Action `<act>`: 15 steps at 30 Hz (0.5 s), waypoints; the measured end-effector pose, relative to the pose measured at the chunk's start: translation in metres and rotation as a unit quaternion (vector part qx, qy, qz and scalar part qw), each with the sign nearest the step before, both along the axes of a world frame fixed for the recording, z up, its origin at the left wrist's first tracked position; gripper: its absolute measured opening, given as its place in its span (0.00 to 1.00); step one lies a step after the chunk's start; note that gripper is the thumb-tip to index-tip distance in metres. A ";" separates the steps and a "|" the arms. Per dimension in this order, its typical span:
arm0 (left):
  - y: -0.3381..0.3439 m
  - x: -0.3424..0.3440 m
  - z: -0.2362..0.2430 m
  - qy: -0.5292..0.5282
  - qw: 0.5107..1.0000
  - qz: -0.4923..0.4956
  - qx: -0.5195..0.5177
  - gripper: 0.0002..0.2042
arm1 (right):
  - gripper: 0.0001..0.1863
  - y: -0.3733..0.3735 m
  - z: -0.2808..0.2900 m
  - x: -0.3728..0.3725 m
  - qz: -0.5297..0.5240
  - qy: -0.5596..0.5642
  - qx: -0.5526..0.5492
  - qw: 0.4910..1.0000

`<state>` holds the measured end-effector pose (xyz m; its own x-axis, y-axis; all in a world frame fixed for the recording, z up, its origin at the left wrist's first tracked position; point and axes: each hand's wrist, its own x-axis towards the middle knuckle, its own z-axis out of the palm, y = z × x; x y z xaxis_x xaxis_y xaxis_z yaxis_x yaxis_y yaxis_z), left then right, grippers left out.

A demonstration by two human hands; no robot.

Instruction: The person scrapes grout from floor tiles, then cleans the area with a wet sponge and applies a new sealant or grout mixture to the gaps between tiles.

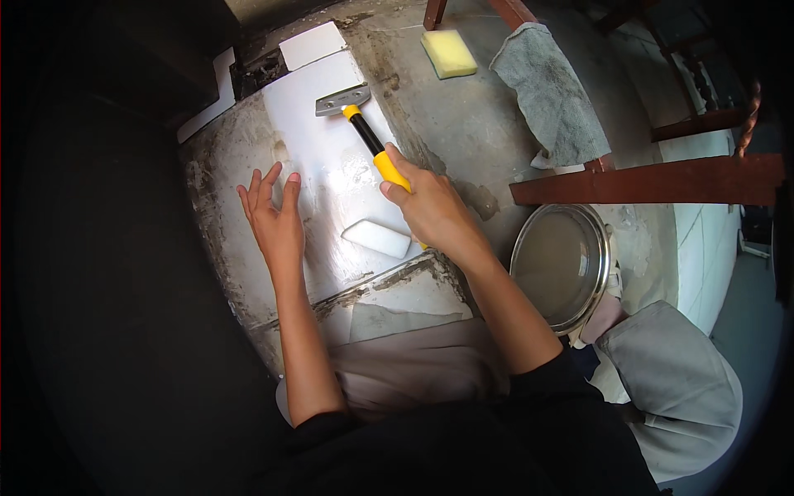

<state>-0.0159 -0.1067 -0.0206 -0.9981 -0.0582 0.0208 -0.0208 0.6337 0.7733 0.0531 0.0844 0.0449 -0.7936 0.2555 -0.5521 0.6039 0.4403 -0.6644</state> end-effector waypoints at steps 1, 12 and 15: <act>0.002 -0.001 -0.001 0.006 1.000 -0.007 0.003 0.20 | 0.31 0.002 0.001 0.001 -0.003 0.003 0.002 1.000; 0.002 0.000 -0.001 0.009 1.000 -0.002 -0.007 0.20 | 0.31 -0.003 0.003 0.019 0.018 0.018 0.028 0.999; 0.009 0.002 -0.001 0.006 1.000 -0.012 -0.001 0.20 | 0.31 0.003 0.004 0.002 -0.015 0.000 -0.011 1.000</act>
